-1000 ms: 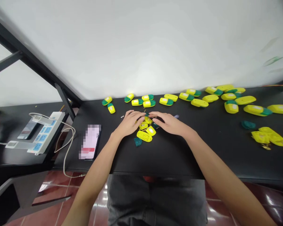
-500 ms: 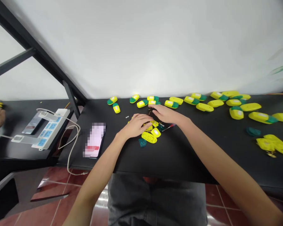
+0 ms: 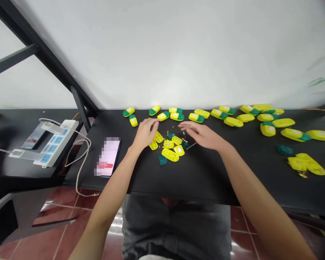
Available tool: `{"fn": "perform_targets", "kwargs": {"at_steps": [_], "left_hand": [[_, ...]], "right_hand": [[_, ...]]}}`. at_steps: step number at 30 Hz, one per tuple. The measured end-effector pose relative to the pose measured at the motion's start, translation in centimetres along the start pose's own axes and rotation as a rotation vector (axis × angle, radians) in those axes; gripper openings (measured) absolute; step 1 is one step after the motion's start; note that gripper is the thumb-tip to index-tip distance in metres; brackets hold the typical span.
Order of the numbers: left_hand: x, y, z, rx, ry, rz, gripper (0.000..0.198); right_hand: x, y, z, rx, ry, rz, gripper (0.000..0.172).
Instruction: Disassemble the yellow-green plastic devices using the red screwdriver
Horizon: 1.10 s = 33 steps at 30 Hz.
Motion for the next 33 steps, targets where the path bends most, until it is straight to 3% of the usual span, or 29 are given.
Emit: {"fn": "perform_targets", "kwargs": {"at_steps": [4,7,12,18,24,28,33], "left_hand": [[1.1,-0.1,0.2,0.077,0.11,-0.139,0.023],[1.3,-0.2,0.5,0.107,0.102,-0.152,0.02],[0.7,-0.2,1.1,0.117,-0.004,-0.066,0.021],[0.4,0.0,0.9,0.056,-0.09,-0.035,0.024],[2.2,0.0,0.8,-0.018,0.143,-0.176,0.019],[2.7,-0.1,1.2,-0.019,0.133,-0.179,0.018],[2.1,0.0,1.0,-0.011,0.054,-0.151,0.016]], "right_hand": [[-1.9,-0.7,-1.1,-0.147,-0.025,0.083,0.033],[-2.5,-1.2,-1.0,-0.11,-0.098,0.079,0.031],[-2.2,-1.6,-0.5,-0.088,-0.174,0.036,0.04],[-1.4,-1.5,0.0,0.011,-0.138,-0.011,0.039],[-2.1,-2.3,-2.8,-0.063,-0.087,0.078,0.028],[-3.1,-3.0,-3.8,0.121,-0.098,0.105,0.041],[-3.1,-3.0,-3.7,0.194,-0.086,0.109,0.033]]}}
Point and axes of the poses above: each hand's wrist, its own y-axis towards the middle knuckle, its own z-axis out of the palm, x = y × z, the point moved 3 cm from there along y, towards the middle knuckle, and after that the axes turned 5 degrees about z, right-handed, at the moved point
